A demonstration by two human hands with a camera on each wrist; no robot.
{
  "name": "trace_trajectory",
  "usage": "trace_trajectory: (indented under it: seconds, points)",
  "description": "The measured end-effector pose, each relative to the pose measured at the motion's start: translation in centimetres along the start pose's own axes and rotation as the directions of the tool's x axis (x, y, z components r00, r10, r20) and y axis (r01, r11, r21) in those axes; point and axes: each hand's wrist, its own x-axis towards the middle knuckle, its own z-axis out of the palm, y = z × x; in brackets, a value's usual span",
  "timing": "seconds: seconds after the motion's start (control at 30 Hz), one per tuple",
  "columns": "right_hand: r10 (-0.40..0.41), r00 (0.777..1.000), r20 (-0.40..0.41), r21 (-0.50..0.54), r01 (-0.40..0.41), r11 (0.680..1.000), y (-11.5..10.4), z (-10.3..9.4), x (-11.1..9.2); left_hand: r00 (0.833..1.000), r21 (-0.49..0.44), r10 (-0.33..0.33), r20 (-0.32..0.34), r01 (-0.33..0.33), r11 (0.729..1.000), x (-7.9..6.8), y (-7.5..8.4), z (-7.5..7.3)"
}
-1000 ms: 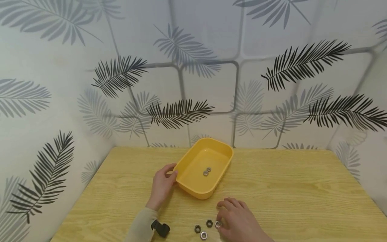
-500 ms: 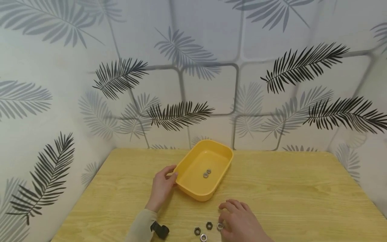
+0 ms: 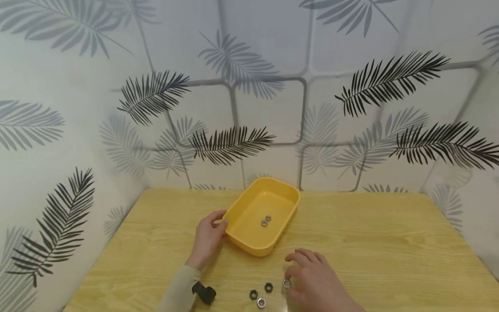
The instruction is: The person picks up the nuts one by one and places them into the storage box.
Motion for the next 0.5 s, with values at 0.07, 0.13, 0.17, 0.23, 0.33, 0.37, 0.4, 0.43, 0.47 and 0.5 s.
trace_trajectory:
  seconds: [0.07, 0.13, 0.17, 0.23, 0.33, 0.37, 0.4, 0.43, 0.47, 0.5]
  points:
    - [-0.014, 1.0, -0.022, -0.016, 0.013, 1.0, -0.01, -0.04, -0.04, 1.0, -0.003, 0.001, 0.005, -0.001, 1.0, 0.02, -0.06, -0.08]
    - [-0.038, 0.997, -0.061, -0.035, 0.035, 0.999, 0.03, -0.04, -0.1, 1.0, -0.004, 0.002, 0.009, -0.002, 1.0, 0.02, -0.08, -0.12]
    - [-0.047, 0.996, -0.077, -0.043, 0.043, 0.998, 0.04, -0.07, -0.12, 1.0, -0.003, 0.009, 0.012, -0.009, 1.0, 0.02, -0.14, -0.13]
    - [-0.061, 0.991, -0.116, -0.057, 0.055, 0.997, 0.07, -0.13, -0.16, 1.0, -0.003, 0.005, 0.014, -0.005, 1.0, 0.04, -0.16, -0.12]
    - [-0.055, 0.988, -0.147, -0.05, 0.048, 0.998, 0.08, -0.36, -0.2, 1.0, 0.004, 0.012, 0.02, -0.012, 1.0, 0.08, -0.19, -0.13]
    - [-0.048, 0.988, -0.15, -0.046, 0.041, 0.998, 0.05, -0.48, -0.2, 1.0, 0.006, 0.019, 0.021, -0.019, 1.0, 0.12, -0.2, -0.14]
    - [-0.041, 0.987, -0.154, -0.038, 0.036, 0.999, 0.03, -0.58, -0.19, 1.0, 0.008, 0.017, 0.022, -0.017, 1.0, 0.15, -0.18, -0.16]
    - [-0.037, 0.987, -0.155, -0.032, 0.032, 0.999, 0.0, -0.7, -0.19, 0.999, 0.012, 0.021, 0.025, -0.021, 1.0, 0.19, -0.18, -0.2]
    - [-0.032, 0.987, -0.157, -0.027, 0.028, 0.999, -0.02, -0.82, -0.18, 0.999, 0.014, 0.026, 0.027, -0.026, 1.0, 0.22, -0.17, -0.25]
    - [-0.027, 0.987, -0.157, -0.022, 0.024, 0.999, -0.05, -0.93, -0.17, 0.999, 0.015, 0.029, 0.029, -0.03, 0.999, 0.24, -0.15, -0.3]
